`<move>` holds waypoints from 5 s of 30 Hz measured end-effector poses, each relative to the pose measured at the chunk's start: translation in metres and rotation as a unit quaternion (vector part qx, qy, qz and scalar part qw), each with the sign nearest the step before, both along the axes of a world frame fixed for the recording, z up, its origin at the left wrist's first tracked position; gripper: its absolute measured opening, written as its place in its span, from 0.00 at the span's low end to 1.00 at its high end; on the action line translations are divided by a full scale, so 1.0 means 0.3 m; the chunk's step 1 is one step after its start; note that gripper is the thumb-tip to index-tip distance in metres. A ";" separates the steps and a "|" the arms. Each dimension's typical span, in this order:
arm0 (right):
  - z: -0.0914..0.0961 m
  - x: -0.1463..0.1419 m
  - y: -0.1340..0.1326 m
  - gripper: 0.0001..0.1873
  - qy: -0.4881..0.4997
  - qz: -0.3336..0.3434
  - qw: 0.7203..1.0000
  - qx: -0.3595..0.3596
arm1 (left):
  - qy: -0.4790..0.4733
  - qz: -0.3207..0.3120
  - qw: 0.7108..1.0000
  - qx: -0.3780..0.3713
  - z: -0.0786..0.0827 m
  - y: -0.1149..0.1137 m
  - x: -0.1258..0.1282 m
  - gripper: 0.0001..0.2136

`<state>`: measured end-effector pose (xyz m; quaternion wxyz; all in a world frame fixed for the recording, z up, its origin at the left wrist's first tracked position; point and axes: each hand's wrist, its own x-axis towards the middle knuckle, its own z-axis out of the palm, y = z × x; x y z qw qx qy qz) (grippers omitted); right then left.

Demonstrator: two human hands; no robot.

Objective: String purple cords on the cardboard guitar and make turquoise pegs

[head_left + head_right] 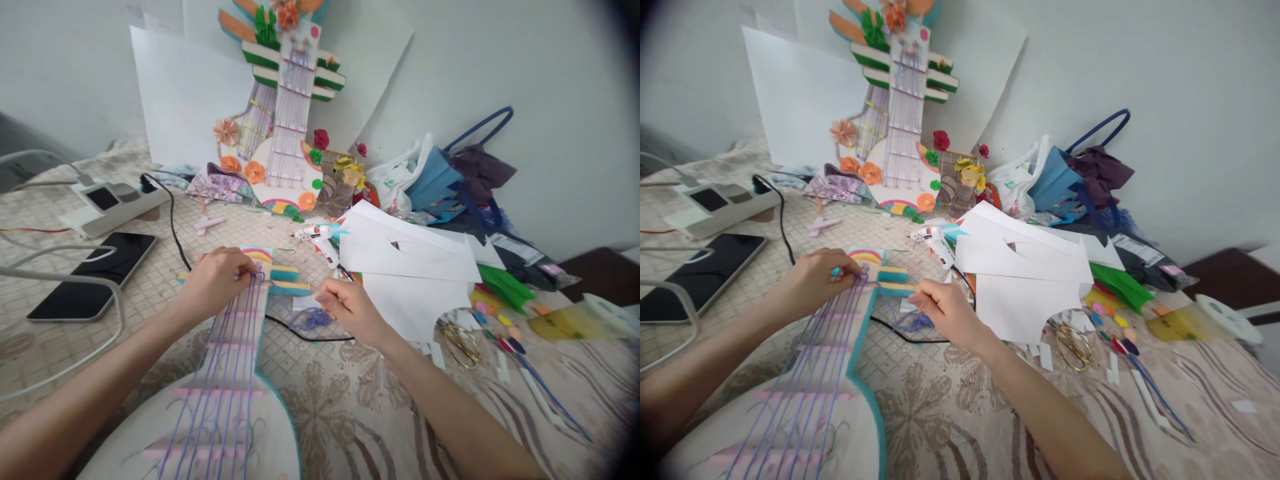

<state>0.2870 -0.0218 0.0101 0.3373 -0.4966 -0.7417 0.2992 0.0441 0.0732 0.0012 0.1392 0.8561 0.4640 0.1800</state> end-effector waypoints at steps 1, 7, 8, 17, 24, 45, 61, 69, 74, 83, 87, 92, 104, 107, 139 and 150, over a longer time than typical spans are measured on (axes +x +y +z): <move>0.003 -0.002 -0.002 0.20 0.002 0.024 0.999 -0.028 | -0.001 -0.001 1.000 0.001 -0.001 0.000 -0.001 0.11; 0.013 -0.017 -0.013 0.05 0.049 0.129 0.980 -0.142 | -0.004 -0.002 1.000 0.006 -0.001 0.002 -0.004 0.11; 0.015 -0.017 -0.014 0.06 0.067 0.139 0.975 -0.162 | -0.004 -0.003 1.000 0.007 0.000 0.002 -0.004 0.11; 0.017 -0.013 -0.009 0.09 0.132 0.137 0.960 -0.206 | -0.002 -0.002 1.000 0.011 -0.004 0.003 0.002 0.12; 0.006 -0.016 -0.010 0.12 0.113 0.051 0.979 -0.163 | -0.003 -0.001 1.000 0.006 -0.005 0.004 -0.001 0.11; -0.014 -0.011 0.009 0.02 0.105 0.052 0.993 -0.031 | -0.010 -0.003 1.000 0.012 -0.006 0.005 -0.001 0.12; -0.028 -0.045 0.000 0.04 -0.028 0.035 0.997 0.069 | -0.009 -0.005 1.000 0.021 -0.012 0.006 -0.004 0.11; -0.034 -0.077 0.063 0.02 -0.019 0.001 0.998 0.052 | -0.020 -0.003 1.000 0.024 -0.010 0.001 0.000 0.11; -0.043 -0.129 0.115 0.02 -0.045 0.010 0.996 0.078 | -0.023 0.013 0.999 0.018 0.006 -0.008 0.005 0.10; -0.073 -0.213 0.217 0.03 -0.099 -0.005 0.987 0.122 | -0.024 0.016 0.999 0.018 0.007 -0.011 -0.002 0.07; -0.071 -0.216 0.233 0.06 -0.105 -0.011 0.988 0.116 | -0.026 0.014 0.999 0.017 0.010 -0.011 -0.003 0.06; -0.063 -0.204 0.241 0.05 -0.083 -0.015 0.990 0.111 | -0.052 0.019 0.998 0.038 0.008 -0.012 -0.004 0.07; -0.052 -0.198 0.234 0.04 0.028 -0.022 0.997 0.075 | -0.089 0.015 0.993 0.079 0.008 -0.014 -0.011 0.08; -0.046 -0.198 0.243 0.05 0.055 -0.048 0.995 0.072 | -0.093 0.013 0.992 0.079 0.013 -0.018 -0.012 0.08; -0.081 -0.159 0.293 0.05 0.140 -0.089 0.986 0.027 | -0.143 0.071 0.985 0.065 0.004 -0.009 -0.055 0.10; -0.076 -0.083 0.239 0.07 -0.048 -0.059 0.989 0.129 | -0.150 0.099 0.984 -0.008 -0.014 0.014 -0.099 0.21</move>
